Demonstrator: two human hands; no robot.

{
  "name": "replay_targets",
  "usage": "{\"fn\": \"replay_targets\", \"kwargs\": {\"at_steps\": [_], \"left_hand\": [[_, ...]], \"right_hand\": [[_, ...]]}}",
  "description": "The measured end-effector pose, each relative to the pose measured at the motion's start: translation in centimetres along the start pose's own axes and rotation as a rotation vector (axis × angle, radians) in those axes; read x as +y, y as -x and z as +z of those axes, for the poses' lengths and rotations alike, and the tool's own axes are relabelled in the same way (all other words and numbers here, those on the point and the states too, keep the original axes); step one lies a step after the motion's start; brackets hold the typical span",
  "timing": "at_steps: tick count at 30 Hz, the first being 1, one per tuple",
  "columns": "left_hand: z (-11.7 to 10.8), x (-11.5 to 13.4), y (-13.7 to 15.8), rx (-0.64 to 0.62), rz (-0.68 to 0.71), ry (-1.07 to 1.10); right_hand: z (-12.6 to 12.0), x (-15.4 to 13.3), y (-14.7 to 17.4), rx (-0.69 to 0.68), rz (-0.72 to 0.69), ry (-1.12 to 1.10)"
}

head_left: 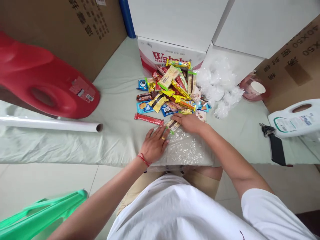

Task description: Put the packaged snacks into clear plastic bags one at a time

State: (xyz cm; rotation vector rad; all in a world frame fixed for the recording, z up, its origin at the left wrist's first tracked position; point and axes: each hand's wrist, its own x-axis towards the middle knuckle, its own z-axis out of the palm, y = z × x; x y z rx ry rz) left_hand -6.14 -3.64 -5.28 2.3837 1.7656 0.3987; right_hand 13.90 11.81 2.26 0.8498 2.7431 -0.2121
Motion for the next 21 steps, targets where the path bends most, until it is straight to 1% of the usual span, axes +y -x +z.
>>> {"fn": "replay_targets", "kwargs": {"at_steps": [2,4,6,8,10,13,15,16,17,19,20,21], "left_hand": [[0.0,0.1,-0.1,-0.001,-0.011,0.008],[-0.1,0.1,-0.2,-0.006,-0.024,0.023],[-0.2,0.1,-0.3,-0.018,-0.035,0.034],[-0.2,0.1,-0.4,-0.031,-0.045,0.04],[-0.2,0.1,-0.8,-0.032,-0.065,0.042],[0.1,0.0,-2.1,-0.005,-0.123,0.046],[0.3,-0.1,-3.3,0.014,-0.162,0.051],[0.4,-0.2,-3.9,0.02,-0.178,0.053],[0.4,-0.3,-4.4,0.021,-0.189,0.057],[0.3,-0.6,-5.0,0.016,-0.21,0.066],[0.2,-0.9,-5.0,0.015,-0.215,0.07],[0.1,-1.3,-5.0,0.014,-0.21,0.071]], "right_hand": [[-0.2,-0.2,-0.4,-0.038,0.02,0.023],[-0.7,-0.1,0.2,-0.051,0.076,0.045],[-1.3,0.2,1.6,-0.044,0.156,0.054],[-2.1,0.9,3.8,-0.008,0.238,0.045],[-2.7,1.7,6.4,0.072,0.311,0.011],[-3.0,2.0,9.9,0.307,0.413,-0.13],[-2.3,1.1,11.0,0.461,0.451,-0.283],[-1.5,0.3,11.2,0.492,0.437,-0.361],[-0.6,-0.5,11.0,0.484,0.402,-0.427],[1.5,-2.0,10.4,0.389,0.336,-0.494],[2.5,-2.4,10.0,0.33,0.341,-0.492],[3.4,-2.5,9.7,0.28,0.379,-0.471]]}}
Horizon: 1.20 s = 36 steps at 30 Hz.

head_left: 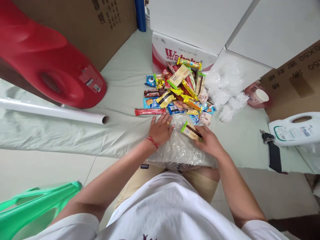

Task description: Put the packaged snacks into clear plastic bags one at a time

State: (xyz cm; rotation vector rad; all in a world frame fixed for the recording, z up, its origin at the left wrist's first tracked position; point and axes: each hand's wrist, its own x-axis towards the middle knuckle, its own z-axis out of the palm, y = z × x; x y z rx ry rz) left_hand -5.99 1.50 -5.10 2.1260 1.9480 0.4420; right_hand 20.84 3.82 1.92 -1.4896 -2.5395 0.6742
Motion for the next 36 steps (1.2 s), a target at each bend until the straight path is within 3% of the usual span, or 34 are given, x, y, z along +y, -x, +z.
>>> {"fn": "replay_targets", "kwargs": {"at_steps": [3,8,11,16,20,24,27,30,32,34,36], "left_hand": [[-0.7,-1.7,0.5,0.003,0.072,-0.012],[-1.3,-3.9,1.5,0.006,0.164,-0.026],[-1.3,-4.1,1.6,0.025,0.147,-0.027],[-1.2,-3.7,1.6,0.02,0.121,-0.046],[-1.3,-3.7,1.7,0.011,0.119,-0.043],[-1.4,-3.7,1.6,-0.003,0.11,-0.052],[-1.4,-3.6,1.5,-0.021,0.107,-0.05],[-1.4,-3.6,1.4,-0.029,0.101,-0.053],[-1.4,-3.6,1.4,-0.035,0.092,-0.053],[-1.4,-3.6,1.3,-0.04,0.085,-0.053],[-1.3,-3.7,1.4,-0.033,0.083,-0.054]], "right_hand": [[1.1,1.9,-0.4,-0.022,0.177,0.143],[-1.2,3.5,-1.2,-0.045,0.28,0.273],[-2.6,1.3,-1.1,-0.022,0.238,0.228],[-3.2,-4.7,-0.8,-0.054,0.056,0.126],[-1.0,-7.4,-1.7,-0.169,0.008,0.16],[1.8,-6.5,-3.4,-0.24,-0.024,0.149],[0.7,-4.0,-5.8,-0.076,-0.021,0.051],[-3.4,-1.1,-10.6,0.288,0.141,0.091],[-6.1,0.6,-14.7,0.446,0.258,0.168],[-7.7,1.9,-18.7,0.47,0.344,0.206],[-8.1,2.7,-22.0,0.399,0.405,0.2]]}}
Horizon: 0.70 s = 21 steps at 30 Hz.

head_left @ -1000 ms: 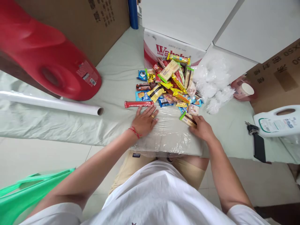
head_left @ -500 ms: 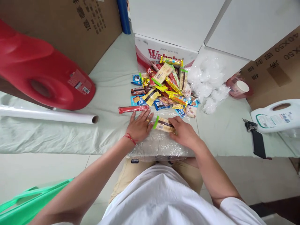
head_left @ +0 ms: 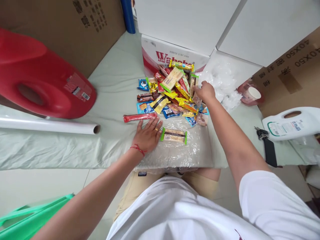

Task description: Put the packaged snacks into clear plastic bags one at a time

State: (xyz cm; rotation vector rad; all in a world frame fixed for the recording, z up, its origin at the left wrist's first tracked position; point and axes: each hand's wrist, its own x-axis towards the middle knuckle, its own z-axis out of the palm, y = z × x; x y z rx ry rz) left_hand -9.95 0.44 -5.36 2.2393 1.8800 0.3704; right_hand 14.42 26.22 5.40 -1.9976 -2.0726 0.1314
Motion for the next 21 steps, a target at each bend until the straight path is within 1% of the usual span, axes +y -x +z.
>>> {"fn": "replay_targets", "kwargs": {"at_steps": [3,6,8,10,12,13,14,15,16,17,19,20,21], "left_hand": [[0.2,0.0,0.1,0.017,0.002,0.005],[0.3,0.0,0.1,0.018,-0.007,0.016],[0.3,0.0,0.0,0.015,-0.016,0.021],[0.2,0.0,0.0,0.012,-0.018,0.025],[0.2,0.0,0.1,0.017,-0.016,0.028],[0.2,0.0,0.1,0.02,-0.013,0.029],[0.2,0.0,0.1,0.023,-0.011,0.029],[0.2,0.0,0.1,0.024,-0.01,0.028],[0.2,0.0,0.1,0.023,-0.009,0.028],[0.2,0.0,0.1,0.02,-0.009,0.027],[0.1,0.0,0.1,0.012,-0.004,0.028],[0.1,-0.1,0.1,0.008,0.0,0.028],[0.1,-0.1,0.1,0.008,0.003,0.029]], "right_hand": [[1.7,-1.1,-2.3,-0.102,0.071,-0.015],[2.2,-1.6,-2.9,-0.113,0.123,-0.036],[1.2,-1.4,-2.7,-0.073,0.07,-0.071],[-0.8,-1.1,-1.7,0.007,-0.06,-0.144],[-3.5,-1.1,0.7,0.074,-0.214,-0.205],[-4.9,-1.3,2.4,0.082,-0.28,-0.207],[-6.1,-1.6,4.5,0.055,-0.334,-0.185],[-6.9,-2.0,6.8,0.0,-0.383,-0.157],[-7.4,-2.6,9.2,-0.085,-0.431,-0.124],[-7.5,-3.1,11.6,-0.214,-0.484,-0.082],[-6.4,-4.2,15.9,-0.445,-0.55,0.031],[-5.4,-4.6,17.6,-0.526,-0.562,0.094],[-4.4,-4.9,19.0,-0.579,-0.576,0.15]]}}
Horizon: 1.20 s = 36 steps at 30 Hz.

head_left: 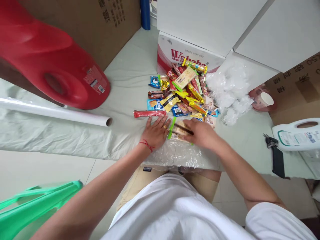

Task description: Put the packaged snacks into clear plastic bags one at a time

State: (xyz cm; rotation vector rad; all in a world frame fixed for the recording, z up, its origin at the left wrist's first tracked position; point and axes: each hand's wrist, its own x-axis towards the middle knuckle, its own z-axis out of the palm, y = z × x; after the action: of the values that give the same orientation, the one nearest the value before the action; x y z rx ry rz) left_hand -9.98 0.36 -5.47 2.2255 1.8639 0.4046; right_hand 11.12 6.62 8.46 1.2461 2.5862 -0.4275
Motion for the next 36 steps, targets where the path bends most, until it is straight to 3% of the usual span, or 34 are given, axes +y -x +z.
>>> {"fn": "replay_targets", "kwargs": {"at_steps": [3,7,17,21,26,36], "left_hand": [[-0.1,0.1,0.0,0.012,0.001,0.0],[-0.2,0.2,0.0,0.009,-0.002,-0.006],[0.1,0.1,0.1,0.03,-0.015,-0.021],[0.0,0.1,0.1,0.03,-0.016,-0.033],[0.0,0.1,0.1,0.041,-0.014,-0.034],[0.0,0.2,0.1,0.034,-0.02,-0.037]], "right_hand": [[3.4,-1.6,-0.3,-0.059,0.011,0.092],[5.1,-1.8,-0.6,-0.061,0.044,0.128],[4.2,1.3,0.6,-0.013,0.111,0.024],[4.6,0.3,0.8,0.032,0.12,-0.009],[5.1,-0.6,0.5,0.048,0.232,-0.025],[5.1,1.5,-1.5,-0.045,0.27,-0.091]]}}
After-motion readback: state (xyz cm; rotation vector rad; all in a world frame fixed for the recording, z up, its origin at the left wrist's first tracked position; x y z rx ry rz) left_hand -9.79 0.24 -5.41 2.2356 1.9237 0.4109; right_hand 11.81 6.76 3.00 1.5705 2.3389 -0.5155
